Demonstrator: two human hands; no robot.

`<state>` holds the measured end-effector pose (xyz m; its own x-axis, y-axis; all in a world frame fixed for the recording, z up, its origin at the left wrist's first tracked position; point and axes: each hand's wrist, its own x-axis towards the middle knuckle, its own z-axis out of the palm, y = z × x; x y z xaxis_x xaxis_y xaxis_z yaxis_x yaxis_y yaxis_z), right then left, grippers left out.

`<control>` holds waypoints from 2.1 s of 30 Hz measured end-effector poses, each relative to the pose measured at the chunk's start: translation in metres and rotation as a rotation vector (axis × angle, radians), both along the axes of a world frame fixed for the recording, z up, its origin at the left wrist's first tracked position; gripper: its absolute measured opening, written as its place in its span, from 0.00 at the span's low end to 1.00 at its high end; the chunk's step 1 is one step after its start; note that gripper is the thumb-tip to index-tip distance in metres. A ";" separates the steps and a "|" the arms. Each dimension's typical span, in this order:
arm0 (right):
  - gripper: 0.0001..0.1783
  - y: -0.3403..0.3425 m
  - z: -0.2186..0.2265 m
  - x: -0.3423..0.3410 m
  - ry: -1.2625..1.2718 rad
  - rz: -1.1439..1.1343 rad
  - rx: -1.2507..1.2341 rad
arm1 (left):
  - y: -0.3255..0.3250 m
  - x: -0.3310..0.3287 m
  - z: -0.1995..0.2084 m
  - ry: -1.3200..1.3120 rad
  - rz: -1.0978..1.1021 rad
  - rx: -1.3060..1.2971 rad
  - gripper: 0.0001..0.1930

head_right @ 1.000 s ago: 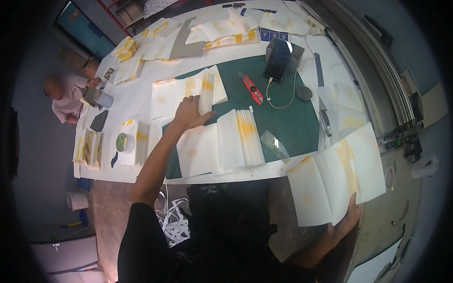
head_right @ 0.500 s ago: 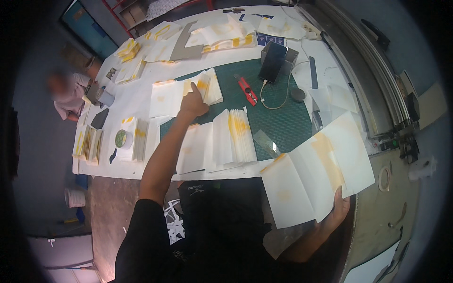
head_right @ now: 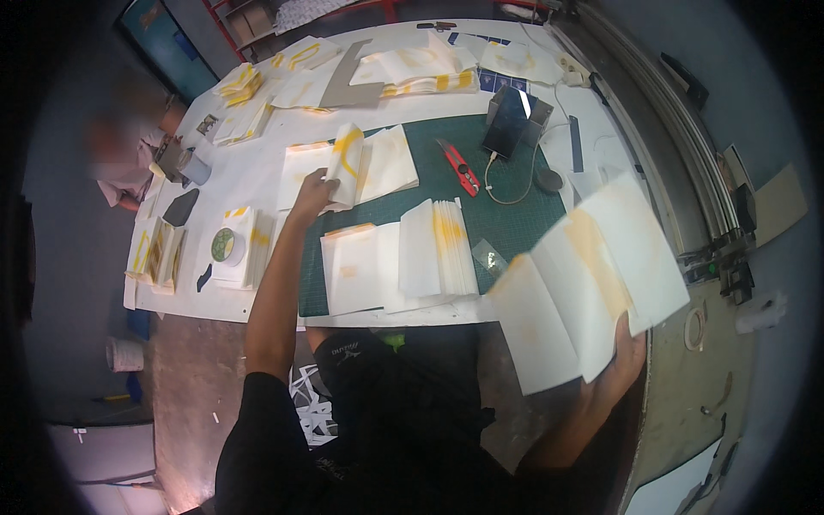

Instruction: The person assembles books by hand at a workbench. They pick up stacks of white paper sheets, fold them in half, and use a clear plastic scraper to smooth the spine crease. The person then stacks the finished folded units on the table.

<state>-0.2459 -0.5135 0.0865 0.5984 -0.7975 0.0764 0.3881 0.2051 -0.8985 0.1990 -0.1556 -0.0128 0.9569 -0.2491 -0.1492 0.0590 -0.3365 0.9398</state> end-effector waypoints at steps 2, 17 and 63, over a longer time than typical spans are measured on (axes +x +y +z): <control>0.25 0.011 0.021 0.031 -0.036 0.018 -0.022 | 0.005 -0.007 0.017 -0.059 0.055 -0.044 0.28; 0.19 0.193 0.030 0.387 -0.237 0.418 0.279 | 0.194 0.012 0.183 -0.478 0.399 -0.410 0.16; 0.23 0.125 -0.066 0.162 0.564 0.080 -1.138 | -0.053 -0.160 -0.020 -0.755 -0.378 0.191 0.15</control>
